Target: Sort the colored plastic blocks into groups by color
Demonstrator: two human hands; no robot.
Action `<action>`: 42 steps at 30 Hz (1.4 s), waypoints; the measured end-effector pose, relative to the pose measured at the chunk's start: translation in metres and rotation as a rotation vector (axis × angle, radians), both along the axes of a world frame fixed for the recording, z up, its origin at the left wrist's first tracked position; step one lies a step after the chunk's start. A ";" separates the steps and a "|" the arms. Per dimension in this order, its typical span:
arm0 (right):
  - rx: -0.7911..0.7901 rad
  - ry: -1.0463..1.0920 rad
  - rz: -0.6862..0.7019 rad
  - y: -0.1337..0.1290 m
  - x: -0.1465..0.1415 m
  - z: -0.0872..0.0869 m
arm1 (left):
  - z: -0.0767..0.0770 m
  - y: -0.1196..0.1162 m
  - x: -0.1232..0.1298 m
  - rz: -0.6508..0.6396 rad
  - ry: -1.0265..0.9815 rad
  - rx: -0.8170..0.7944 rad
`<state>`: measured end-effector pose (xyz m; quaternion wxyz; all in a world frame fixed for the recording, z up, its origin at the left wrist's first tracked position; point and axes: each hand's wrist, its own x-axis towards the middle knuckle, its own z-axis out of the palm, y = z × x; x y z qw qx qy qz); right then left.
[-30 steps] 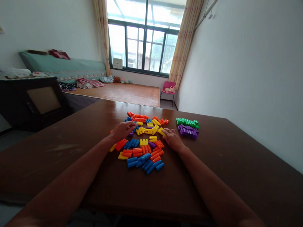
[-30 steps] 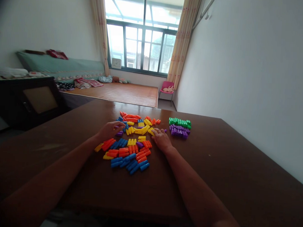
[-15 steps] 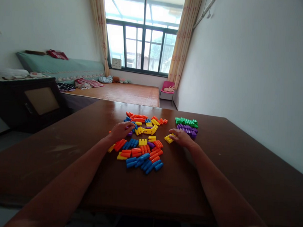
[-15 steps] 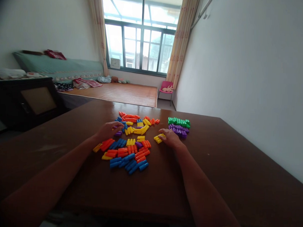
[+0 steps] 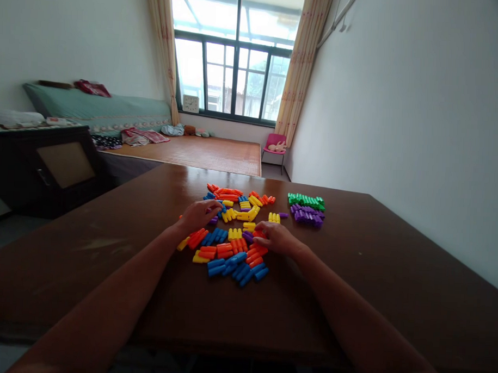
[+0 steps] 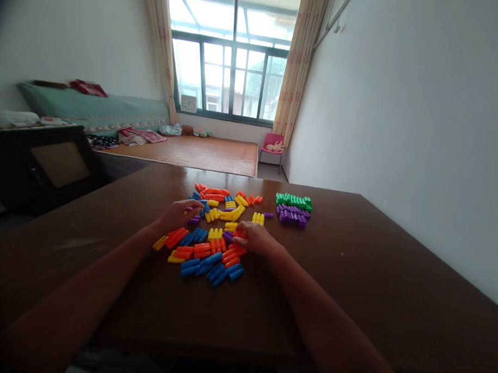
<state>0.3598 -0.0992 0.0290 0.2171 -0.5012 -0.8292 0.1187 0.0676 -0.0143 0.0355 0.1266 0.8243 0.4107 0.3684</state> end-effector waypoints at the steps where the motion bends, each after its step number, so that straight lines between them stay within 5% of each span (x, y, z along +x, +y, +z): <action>1: -0.002 0.001 0.027 0.000 0.000 0.001 | 0.000 0.000 0.000 0.002 0.001 0.002; 5: -0.003 0.225 0.027 0.014 0.038 0.015 | 0.003 0.001 -0.005 0.040 0.009 0.024; 9: 0.187 0.433 -0.495 0.031 0.135 0.015 | 0.006 0.005 -0.013 0.109 0.026 0.043; 12: 0.321 0.335 -0.910 0.033 0.206 -0.012 | 0.006 0.009 -0.018 0.144 0.029 0.034; 15: 0.241 0.265 -1.094 0.028 0.246 -0.042 | 0.006 0.012 -0.024 0.184 0.040 0.030; 18: 0.191 0.225 -1.140 0.025 0.256 -0.054 | 0.010 0.015 -0.032 0.270 0.031 0.037; 23: 0.026 0.133 -1.241 0.025 0.254 -0.051 | 0.014 0.024 -0.059 0.452 -0.068 0.010; 28: 0.056 0.097 -1.264 0.025 0.251 -0.055 | -0.002 0.038 -0.090 0.568 -0.222 -0.018; 37: 0.078 0.210 -1.253 0.030 0.261 -0.048 | -0.037 0.054 -0.108 0.559 -0.441 -0.260; 42: 0.029 0.227 -1.087 -0.002 0.245 -0.046 | -0.042 0.061 -0.109 0.528 -0.440 -0.279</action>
